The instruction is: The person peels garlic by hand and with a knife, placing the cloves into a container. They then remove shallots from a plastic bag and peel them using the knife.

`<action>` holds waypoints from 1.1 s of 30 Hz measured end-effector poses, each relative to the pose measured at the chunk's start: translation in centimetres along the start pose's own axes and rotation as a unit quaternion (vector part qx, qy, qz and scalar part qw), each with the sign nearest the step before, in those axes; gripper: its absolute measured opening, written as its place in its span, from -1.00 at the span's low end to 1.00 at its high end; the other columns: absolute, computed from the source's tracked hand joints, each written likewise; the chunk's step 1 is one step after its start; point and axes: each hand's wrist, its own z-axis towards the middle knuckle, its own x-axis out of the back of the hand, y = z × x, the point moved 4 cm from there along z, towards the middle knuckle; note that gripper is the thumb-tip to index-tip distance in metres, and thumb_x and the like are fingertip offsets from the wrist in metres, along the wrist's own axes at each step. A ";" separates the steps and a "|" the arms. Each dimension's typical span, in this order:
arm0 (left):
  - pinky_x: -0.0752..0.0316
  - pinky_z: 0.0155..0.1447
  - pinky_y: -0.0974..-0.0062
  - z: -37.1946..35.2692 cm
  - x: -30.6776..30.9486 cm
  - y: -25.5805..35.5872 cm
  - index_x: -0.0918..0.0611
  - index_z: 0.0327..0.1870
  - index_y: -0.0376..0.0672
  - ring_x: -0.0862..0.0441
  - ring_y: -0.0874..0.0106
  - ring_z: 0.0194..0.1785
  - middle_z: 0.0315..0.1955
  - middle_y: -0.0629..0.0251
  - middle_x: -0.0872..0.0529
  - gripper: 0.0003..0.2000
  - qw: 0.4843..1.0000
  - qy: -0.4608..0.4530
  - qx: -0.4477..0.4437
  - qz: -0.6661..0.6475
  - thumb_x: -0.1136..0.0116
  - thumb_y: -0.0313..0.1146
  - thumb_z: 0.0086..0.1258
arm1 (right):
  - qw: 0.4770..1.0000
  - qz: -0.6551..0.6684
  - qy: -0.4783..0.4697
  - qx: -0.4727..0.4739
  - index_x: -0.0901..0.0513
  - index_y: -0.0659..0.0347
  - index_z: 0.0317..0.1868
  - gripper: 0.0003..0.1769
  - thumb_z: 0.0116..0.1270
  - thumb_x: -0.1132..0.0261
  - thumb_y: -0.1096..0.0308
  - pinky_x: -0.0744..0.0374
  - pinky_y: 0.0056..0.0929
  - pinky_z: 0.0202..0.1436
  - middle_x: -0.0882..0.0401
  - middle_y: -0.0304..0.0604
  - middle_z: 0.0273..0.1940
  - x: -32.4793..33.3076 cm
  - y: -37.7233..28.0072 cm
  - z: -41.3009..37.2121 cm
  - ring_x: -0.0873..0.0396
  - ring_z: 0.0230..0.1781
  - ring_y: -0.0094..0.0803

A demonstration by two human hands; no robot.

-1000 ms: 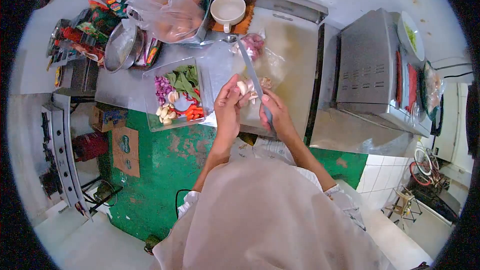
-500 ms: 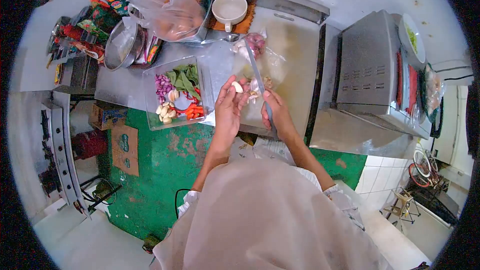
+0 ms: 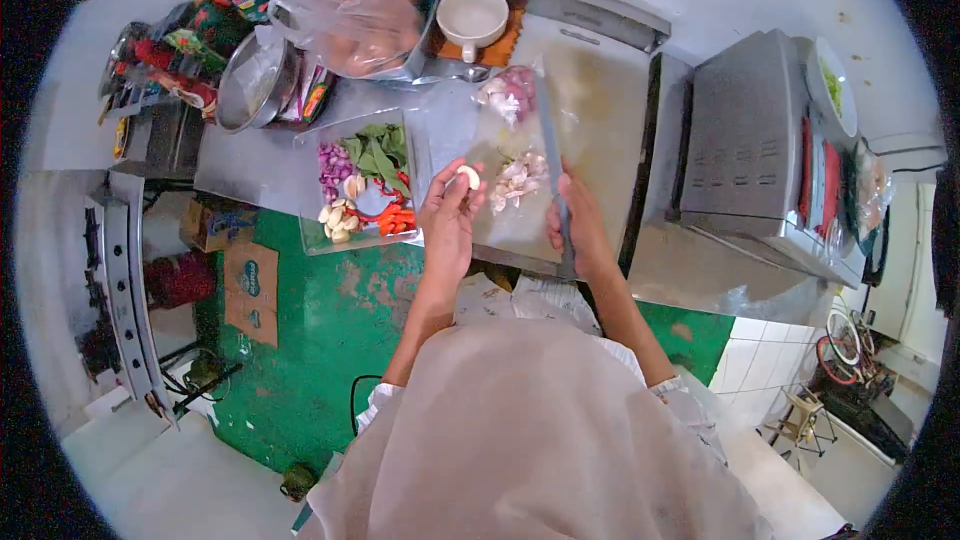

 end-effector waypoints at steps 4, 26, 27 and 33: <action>-0.45 -0.17 0.68 -0.8 2.2 4.3 -0.50 0.01 -0.20 -0.54 0.58 -0.21 -0.15 0.27 -0.61 -0.71 0.991 0.046 -0.107 0.071 -0.17 -0.37 0.29 | 0.995 -0.046 0.054 0.067 -0.22 0.08 0.32 -0.42 0.40 0.02 -0.02 -0.20 -0.62 -0.82 -0.23 -0.37 -0.71 1.3 -1.3 -0.7 -0.21 -0.83 -0.61; -0.50 -0.11 0.15 5.1 13.9 12.3 -0.53 -0.15 -0.13 -0.56 0.07 -0.14 -0.23 0.09 -0.60 -0.75 0.536 0.089 -0.218 0.811 -0.15 -0.32 0.15 | 0.989 -0.079 0.094 0.086 -0.28 0.19 0.26 -0.43 0.39 -0.02 0.01 -0.17 -0.63 -0.82 -0.24 -0.35 -0.70 2.8 -0.9 -1.1 -0.20 -0.84 -0.63; -0.51 -0.14 0.14 5.6 14.1 11.9 -0.52 -0.15 -0.13 -0.57 0.06 -0.15 -0.21 0.08 -0.59 -0.75 0.523 0.090 -0.200 0.824 -0.14 -0.32 0.15 | 0.989 -0.077 0.090 0.085 -0.28 0.19 0.26 -0.43 0.39 -0.03 0.00 -0.17 -0.63 -0.82 -0.25 -0.35 -0.70 2.9 -0.7 -1.1 -0.20 -0.83 -0.63; -0.50 -0.16 0.14 5.3 13.7 11.8 -0.51 -0.13 -0.10 -0.56 0.06 -0.15 -0.19 0.07 -0.56 -0.73 0.541 0.110 -0.205 0.808 -0.18 -0.39 0.11 | 0.989 -0.069 0.107 0.077 -0.28 0.19 0.27 -0.40 0.38 -0.03 -0.02 -0.18 -0.63 -0.82 -0.26 -0.34 -0.69 2.8 -0.7 -1.7 -0.21 -0.83 -0.63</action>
